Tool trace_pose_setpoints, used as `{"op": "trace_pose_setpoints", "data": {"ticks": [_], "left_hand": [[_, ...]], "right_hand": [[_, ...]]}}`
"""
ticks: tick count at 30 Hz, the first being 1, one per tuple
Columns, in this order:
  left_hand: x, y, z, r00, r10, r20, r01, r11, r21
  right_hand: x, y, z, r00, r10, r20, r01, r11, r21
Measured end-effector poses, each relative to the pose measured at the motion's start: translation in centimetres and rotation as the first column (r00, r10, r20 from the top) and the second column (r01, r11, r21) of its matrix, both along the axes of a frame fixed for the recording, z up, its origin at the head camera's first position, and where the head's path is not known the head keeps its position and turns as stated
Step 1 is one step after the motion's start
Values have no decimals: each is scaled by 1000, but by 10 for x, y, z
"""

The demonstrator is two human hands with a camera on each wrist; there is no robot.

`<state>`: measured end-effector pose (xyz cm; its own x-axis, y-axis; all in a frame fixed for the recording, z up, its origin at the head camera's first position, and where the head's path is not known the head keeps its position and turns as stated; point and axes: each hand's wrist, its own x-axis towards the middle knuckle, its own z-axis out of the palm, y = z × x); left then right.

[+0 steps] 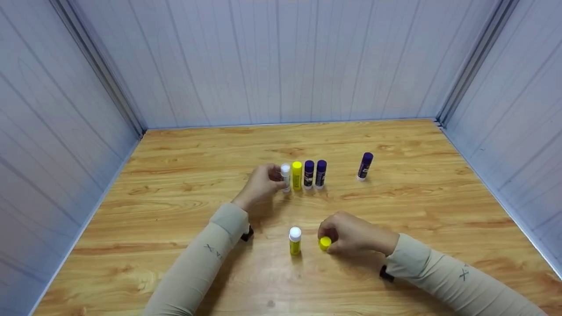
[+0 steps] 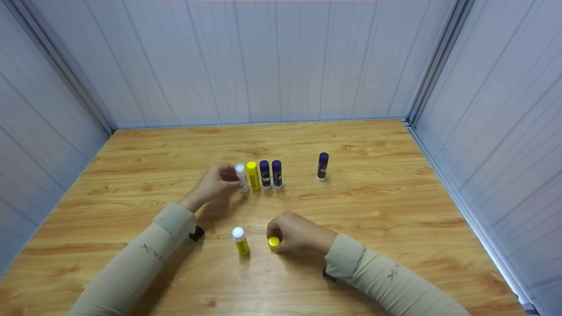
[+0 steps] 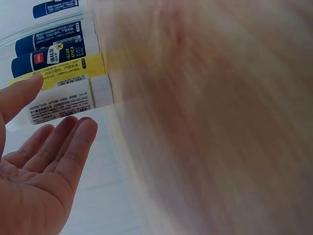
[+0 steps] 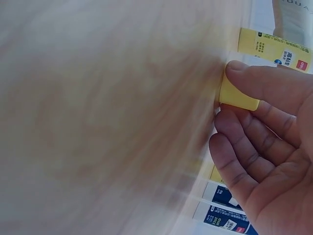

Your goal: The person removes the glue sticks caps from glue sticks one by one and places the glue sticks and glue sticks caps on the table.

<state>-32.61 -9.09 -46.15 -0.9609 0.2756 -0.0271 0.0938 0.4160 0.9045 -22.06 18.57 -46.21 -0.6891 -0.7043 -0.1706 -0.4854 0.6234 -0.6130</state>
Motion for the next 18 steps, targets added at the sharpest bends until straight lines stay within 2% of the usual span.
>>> {"op": "trace_pose_setpoints", "data": {"ticks": [11,18], "left_hand": [[-4,7,-1,999,4,47,-4,1000,-7],[-4,9,-1,999,7,35,-7,1000,-20]], "right_hand": [[-1,1,-2,998,40,-55,-41,999,-27],[0,1,-2,999,24,-29,-25,999,-24]]}}
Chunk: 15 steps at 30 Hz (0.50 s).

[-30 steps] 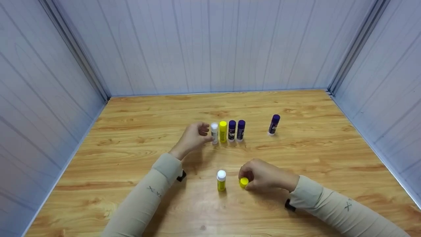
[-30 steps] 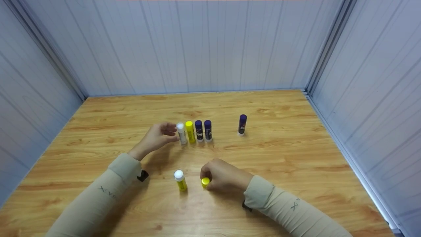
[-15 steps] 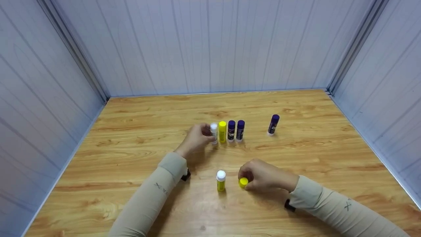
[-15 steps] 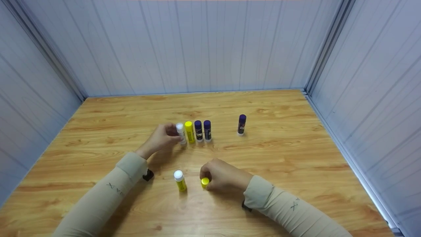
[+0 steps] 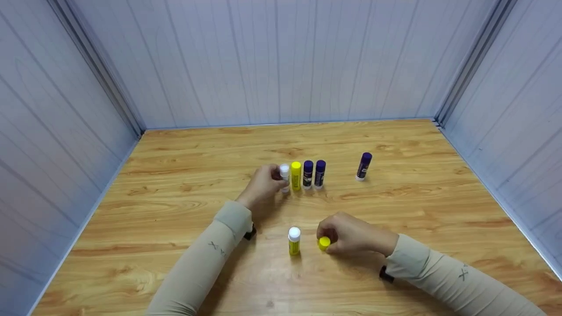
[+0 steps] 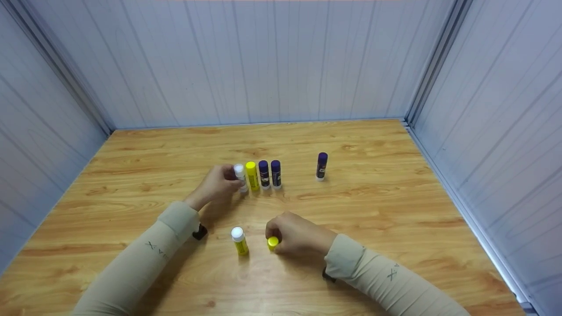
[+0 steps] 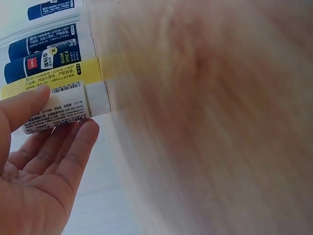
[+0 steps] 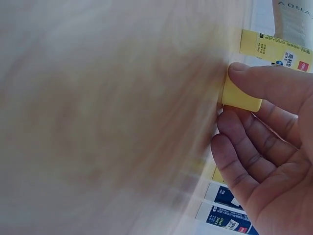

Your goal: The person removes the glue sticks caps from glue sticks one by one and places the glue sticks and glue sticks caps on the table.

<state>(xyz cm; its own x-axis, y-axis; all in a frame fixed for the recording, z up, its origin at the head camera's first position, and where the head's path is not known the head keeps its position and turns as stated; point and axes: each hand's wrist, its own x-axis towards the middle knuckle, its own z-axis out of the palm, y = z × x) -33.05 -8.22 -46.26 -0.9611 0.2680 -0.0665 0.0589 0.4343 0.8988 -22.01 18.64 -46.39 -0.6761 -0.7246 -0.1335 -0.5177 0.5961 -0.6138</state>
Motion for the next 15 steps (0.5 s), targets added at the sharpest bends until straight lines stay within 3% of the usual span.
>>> {"op": "trace_pose_setpoints", "data": {"ticks": [10,15], "left_hand": [[2,-11,9,999,35,11,-36,997,69],[5,-20,21,997,57,-43,-55,997,49]], "right_hand": [[0,2,7,1000,3,-2,-3,1000,-2],[-4,8,20,999,-13,-42,12,999,-44]]}}
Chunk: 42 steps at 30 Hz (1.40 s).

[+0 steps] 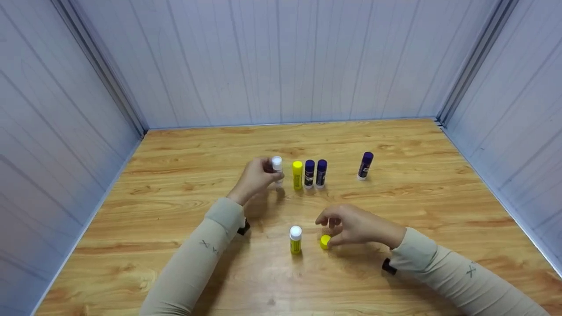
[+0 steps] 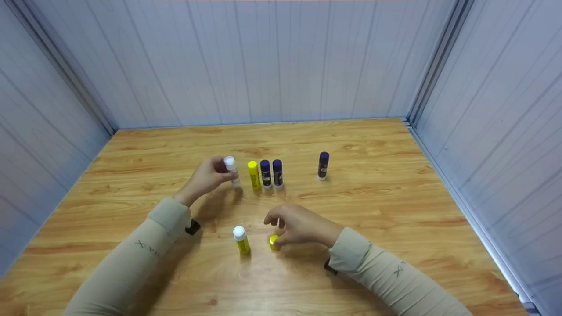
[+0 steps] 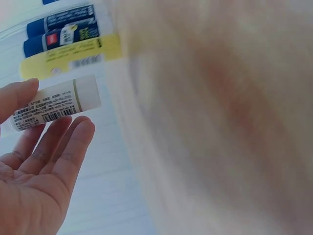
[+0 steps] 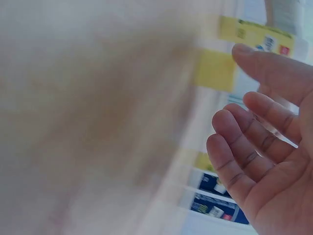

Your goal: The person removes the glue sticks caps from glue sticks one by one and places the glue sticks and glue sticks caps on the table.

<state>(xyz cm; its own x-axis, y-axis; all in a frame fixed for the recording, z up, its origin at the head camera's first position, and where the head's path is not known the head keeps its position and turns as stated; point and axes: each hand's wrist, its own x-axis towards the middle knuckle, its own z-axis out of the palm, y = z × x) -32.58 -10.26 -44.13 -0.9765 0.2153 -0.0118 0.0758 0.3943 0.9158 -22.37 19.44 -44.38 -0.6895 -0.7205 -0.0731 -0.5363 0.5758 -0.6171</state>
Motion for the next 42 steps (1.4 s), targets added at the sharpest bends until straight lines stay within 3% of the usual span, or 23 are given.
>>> {"op": "trace_pose_setpoints", "data": {"ticks": [7,12,18,25,32,37,42], "left_hand": [[9,-7,20,994,3,-113,-8,999,-46],[17,-4,34,982,-19,-187,2,996,-88],[30,4,45,958,-92,-271,66,993,-103],[44,20,49,929,-169,-329,119,979,-165],[55,33,50,871,-255,-419,177,960,-216],[60,41,49,827,-303,-473,215,949,-233],[63,45,47,803,-309,-509,216,948,-235]], "right_hand": [[-10,5,20,994,-79,-77,65,984,-169],[-18,6,24,981,-170,-97,130,938,-320],[-29,4,23,962,-271,-29,223,844,-487],[-36,-4,23,946,-317,73,283,693,-663],[-37,-15,29,938,-295,181,323,561,-762],[-36,-21,33,929,-264,260,363,508,-781],[-34,-28,33,913,-264,310,403,473,-783]]}}
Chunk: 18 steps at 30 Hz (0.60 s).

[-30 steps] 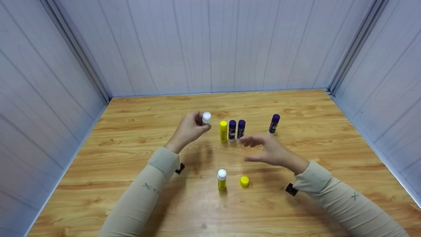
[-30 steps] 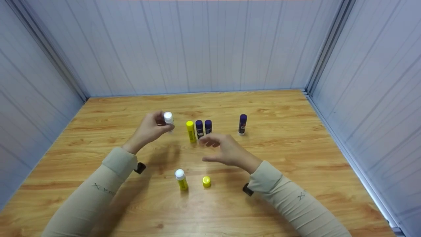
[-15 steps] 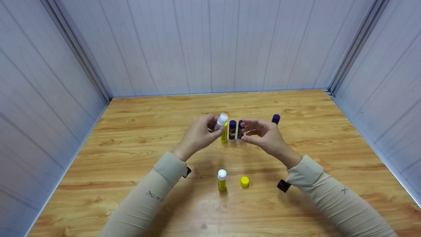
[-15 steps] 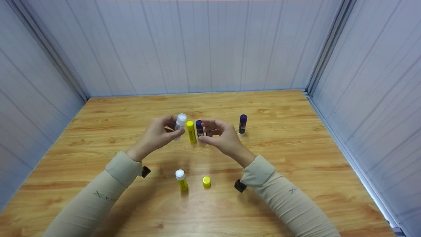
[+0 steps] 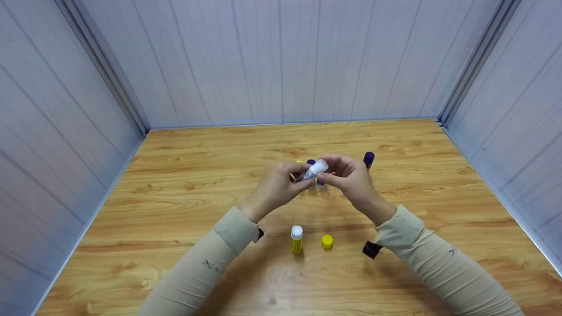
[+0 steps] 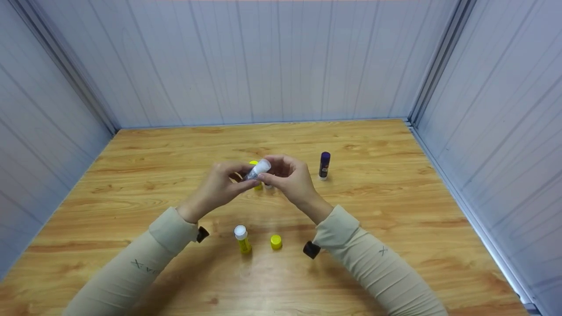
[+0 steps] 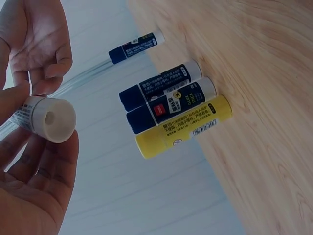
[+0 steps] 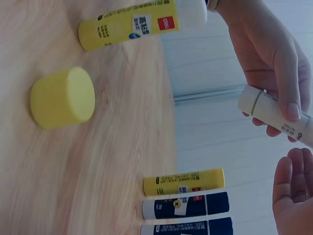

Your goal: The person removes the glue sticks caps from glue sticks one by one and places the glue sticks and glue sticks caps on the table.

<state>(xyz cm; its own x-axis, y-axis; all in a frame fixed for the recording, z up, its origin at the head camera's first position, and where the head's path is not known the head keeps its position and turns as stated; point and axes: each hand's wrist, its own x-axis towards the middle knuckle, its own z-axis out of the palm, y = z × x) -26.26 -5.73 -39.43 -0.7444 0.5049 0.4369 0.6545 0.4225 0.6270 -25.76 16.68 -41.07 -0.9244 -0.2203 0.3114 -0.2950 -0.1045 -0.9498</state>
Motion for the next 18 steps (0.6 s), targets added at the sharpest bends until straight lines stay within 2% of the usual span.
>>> {"op": "trace_pose_setpoints", "data": {"ticks": [10,18], "left_hand": [[3,3,-2,1000,4,-30,-4,1000,23],[5,2,0,1000,4,-12,-4,1000,19]], "right_hand": [[5,-9,0,995,-40,89,52,990,-134],[7,-13,3,992,-76,101,91,984,-154]]}}
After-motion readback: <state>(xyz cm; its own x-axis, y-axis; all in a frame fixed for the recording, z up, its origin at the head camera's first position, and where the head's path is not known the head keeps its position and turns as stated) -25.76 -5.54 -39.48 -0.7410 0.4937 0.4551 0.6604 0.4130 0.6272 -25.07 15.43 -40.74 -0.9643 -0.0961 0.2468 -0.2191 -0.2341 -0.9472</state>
